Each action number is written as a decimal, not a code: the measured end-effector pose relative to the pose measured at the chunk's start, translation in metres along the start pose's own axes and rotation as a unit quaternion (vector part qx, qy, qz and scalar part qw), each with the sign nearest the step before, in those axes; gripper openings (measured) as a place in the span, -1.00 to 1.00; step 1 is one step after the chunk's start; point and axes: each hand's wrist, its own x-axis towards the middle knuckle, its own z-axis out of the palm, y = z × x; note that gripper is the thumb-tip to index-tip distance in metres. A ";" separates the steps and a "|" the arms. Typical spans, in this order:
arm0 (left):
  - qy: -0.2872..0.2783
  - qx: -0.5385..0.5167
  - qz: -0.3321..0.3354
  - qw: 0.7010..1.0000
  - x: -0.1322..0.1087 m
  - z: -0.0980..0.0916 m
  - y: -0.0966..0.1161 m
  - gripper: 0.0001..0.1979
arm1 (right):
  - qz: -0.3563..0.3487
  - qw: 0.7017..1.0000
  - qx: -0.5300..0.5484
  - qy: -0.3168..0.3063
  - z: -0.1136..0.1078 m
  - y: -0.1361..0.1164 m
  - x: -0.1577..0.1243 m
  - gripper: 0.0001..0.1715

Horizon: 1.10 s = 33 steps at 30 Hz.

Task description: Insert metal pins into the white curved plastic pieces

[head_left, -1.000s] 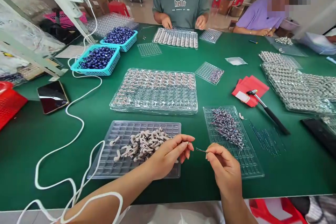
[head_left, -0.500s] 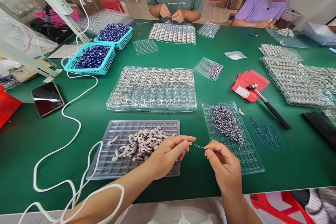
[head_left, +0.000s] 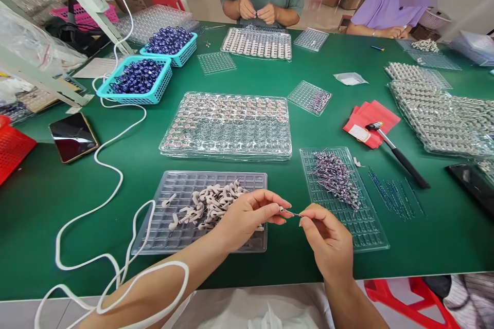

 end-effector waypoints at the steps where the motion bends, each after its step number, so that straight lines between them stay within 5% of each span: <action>1: -0.002 -0.007 0.002 1.000 0.000 0.000 -0.001 -0.80 | -0.003 1.000 -0.004 -0.003 0.000 0.000 0.000 -0.92; 13: 0.019 0.061 0.036 0.997 -0.002 -0.004 -0.002 -0.88 | -0.005 0.999 -0.046 0.004 0.002 -0.003 0.001 -0.90; 33: 0.025 -0.002 0.023 0.999 0.001 -0.004 -0.005 -0.89 | -0.037 0.998 -0.048 0.022 0.002 -0.003 0.002 -0.92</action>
